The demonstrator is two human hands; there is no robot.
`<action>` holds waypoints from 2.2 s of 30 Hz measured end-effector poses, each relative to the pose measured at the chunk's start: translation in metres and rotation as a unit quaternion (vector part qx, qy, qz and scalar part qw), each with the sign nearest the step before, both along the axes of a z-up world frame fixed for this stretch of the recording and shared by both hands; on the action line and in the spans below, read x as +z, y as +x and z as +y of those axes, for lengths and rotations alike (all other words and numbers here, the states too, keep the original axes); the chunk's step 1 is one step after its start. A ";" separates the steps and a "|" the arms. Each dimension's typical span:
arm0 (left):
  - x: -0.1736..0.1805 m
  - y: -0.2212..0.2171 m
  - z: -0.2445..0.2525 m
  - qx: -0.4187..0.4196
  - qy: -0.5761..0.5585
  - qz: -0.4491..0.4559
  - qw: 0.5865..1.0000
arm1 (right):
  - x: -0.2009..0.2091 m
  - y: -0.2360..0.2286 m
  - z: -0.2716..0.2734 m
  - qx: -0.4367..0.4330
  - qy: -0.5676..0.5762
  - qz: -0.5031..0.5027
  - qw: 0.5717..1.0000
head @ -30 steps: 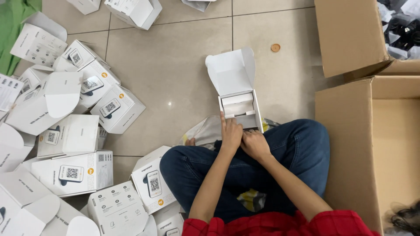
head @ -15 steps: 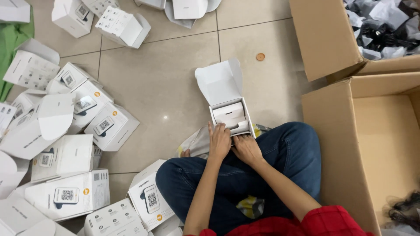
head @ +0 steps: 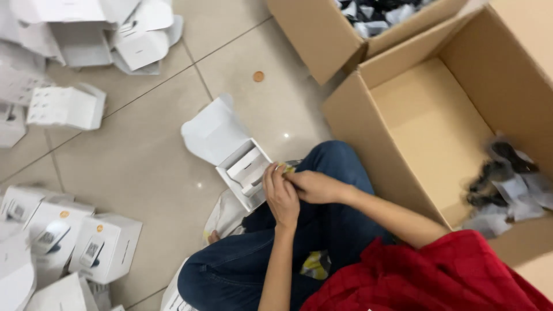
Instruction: The person packages electronic devices, cables, and adapters into white consumer boxes.
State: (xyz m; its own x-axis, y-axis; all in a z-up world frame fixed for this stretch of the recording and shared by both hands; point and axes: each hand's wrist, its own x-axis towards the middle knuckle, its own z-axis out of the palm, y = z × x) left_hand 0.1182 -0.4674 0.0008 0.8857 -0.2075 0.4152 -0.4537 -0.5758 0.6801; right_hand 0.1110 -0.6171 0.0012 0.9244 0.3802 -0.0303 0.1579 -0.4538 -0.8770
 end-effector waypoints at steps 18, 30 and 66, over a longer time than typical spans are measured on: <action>-0.039 -0.148 -0.298 -0.435 0.387 0.101 0.807 | -0.101 -0.260 -0.328 -0.528 -0.500 0.274 0.630; -0.011 -0.145 -0.286 -0.403 0.390 0.097 0.822 | -0.112 -0.233 -0.296 -0.540 -0.478 0.124 0.682; -0.003 -0.137 -0.260 -0.389 0.065 0.008 0.919 | -0.110 -0.178 -0.185 -0.667 -0.299 0.032 0.681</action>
